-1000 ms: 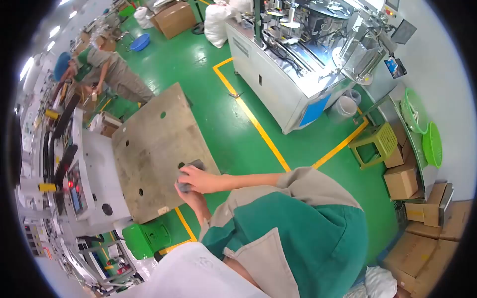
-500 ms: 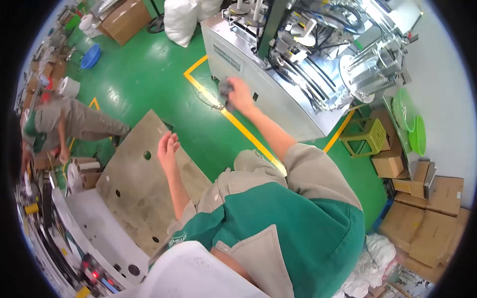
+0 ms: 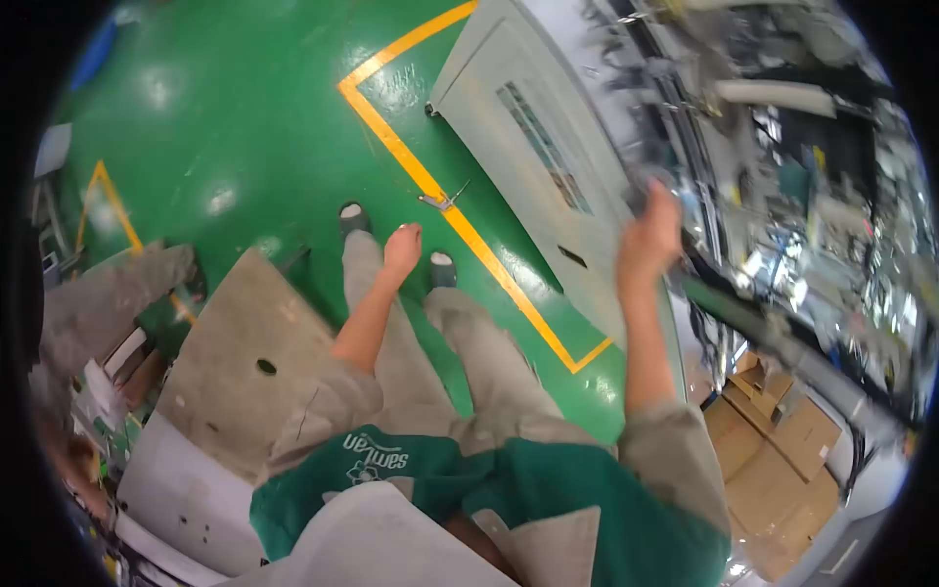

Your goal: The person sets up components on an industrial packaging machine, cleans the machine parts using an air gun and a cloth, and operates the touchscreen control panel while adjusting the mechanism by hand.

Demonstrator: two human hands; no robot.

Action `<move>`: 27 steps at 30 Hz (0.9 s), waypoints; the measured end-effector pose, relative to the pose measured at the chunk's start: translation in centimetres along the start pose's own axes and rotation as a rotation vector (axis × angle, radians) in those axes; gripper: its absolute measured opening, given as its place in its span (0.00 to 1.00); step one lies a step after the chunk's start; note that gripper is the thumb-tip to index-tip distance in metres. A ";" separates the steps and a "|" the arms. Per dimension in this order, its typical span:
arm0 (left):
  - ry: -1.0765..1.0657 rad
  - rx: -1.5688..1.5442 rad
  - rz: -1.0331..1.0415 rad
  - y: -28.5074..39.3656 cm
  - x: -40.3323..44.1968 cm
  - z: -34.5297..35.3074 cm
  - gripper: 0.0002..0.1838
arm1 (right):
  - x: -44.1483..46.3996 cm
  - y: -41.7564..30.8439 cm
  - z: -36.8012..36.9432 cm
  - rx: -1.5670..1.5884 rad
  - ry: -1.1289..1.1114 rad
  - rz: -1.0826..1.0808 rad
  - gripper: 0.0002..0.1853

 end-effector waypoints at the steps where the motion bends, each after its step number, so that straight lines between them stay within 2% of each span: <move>1: -0.055 0.111 0.024 -2.8 4.4 4.0 0.04 | 0.2 0.0 0.1 0.015 0.017 0.041 0.25; 2: -0.099 0.227 0.057 -5.6 9.4 7.9 0.04 | -0.1 0.8 1.1 -0.016 -0.042 0.102 0.25; 3: -0.140 0.338 0.100 -7.3 13.4 11.3 0.04 | -0.6 1.8 1.5 0.076 -0.096 0.264 0.24; 4: -0.217 0.398 0.141 -8.3 16.6 14.1 0.07 | -1.2 1.9 1.4 -0.088 -0.007 0.115 0.23; 5: -0.331 0.483 0.185 -13.4 21.0 22.7 0.10 | -1.3 1.7 1.6 -0.135 0.003 0.075 0.22; 6: -0.329 0.577 0.143 -14.1 22.6 23.4 0.12 | -2.0 1.5 1.3 -0.144 0.009 0.138 0.22; 7: -0.515 0.535 0.088 -14.8 24.4 24.8 0.13 | -1.4 0.7 1.6 -0.140 -0.015 0.186 0.21; 8: -0.476 0.451 0.076 -15.5 25.4 25.9 0.13 | -1.0 0.3 1.8 -0.151 -0.002 0.215 0.21; 9: -0.539 0.555 0.112 -18.3 26.3 30.2 0.14 | -0.9 0.1 1.7 -0.147 0.008 0.249 0.21; 10: -0.391 0.547 0.209 -18.1 26.1 29.6 0.15 | -0.4 -0.1 1.8 -0.175 -0.036 0.291 0.21; 11: -0.379 0.651 0.232 -19.0 26.1 31.7 0.16 | -0.1 -0.3 1.3 -0.192 -0.063 0.336 0.22; 12: -0.260 0.651 0.368 -18.4 25.7 30.9 0.15 | -0.1 -0.6 1.2 -0.201 -0.063 0.370 0.25; 13: -0.525 0.689 0.307 -19.8 25.4 30.5 0.15 | 0.8 -2.3 1.9 -0.278 -0.093 0.327 0.28; 14: -0.494 0.686 0.386 -20.3 24.3 30.2 0.14 | 1.0 -3.1 1.2 -0.274 -0.081 0.319 0.29; 17: -0.548 0.564 0.277 -20.6 22.8 24.7 0.15 | 2.7 -4.5 1.5 -0.259 -0.137 0.326 0.28; 20: -0.598 0.584 0.230 -22.6 22.8 25.0 0.15 | 3.5 -4.9 1.4 -0.346 -0.172 0.289 0.28; 24: -0.387 0.568 0.424 -21.2 23.2 25.7 0.12 | 4.9 -5.6 2.3 -0.374 -0.197 0.358 0.29; 27: -0.573 0.390 0.389 -22.5 22.5 29.1 0.09 | 6.3 -6.7 2.9 -0.405 -0.183 0.328 0.26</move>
Point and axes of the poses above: each hand's wrist, its own x-axis towards the middle knuckle, its own z-axis out of the palm, y = z × x, the point moved 9 cm from there along x, towards the middle knuckle, and after that the axes turned 13 degrees about -y, right-handed, at the moved point
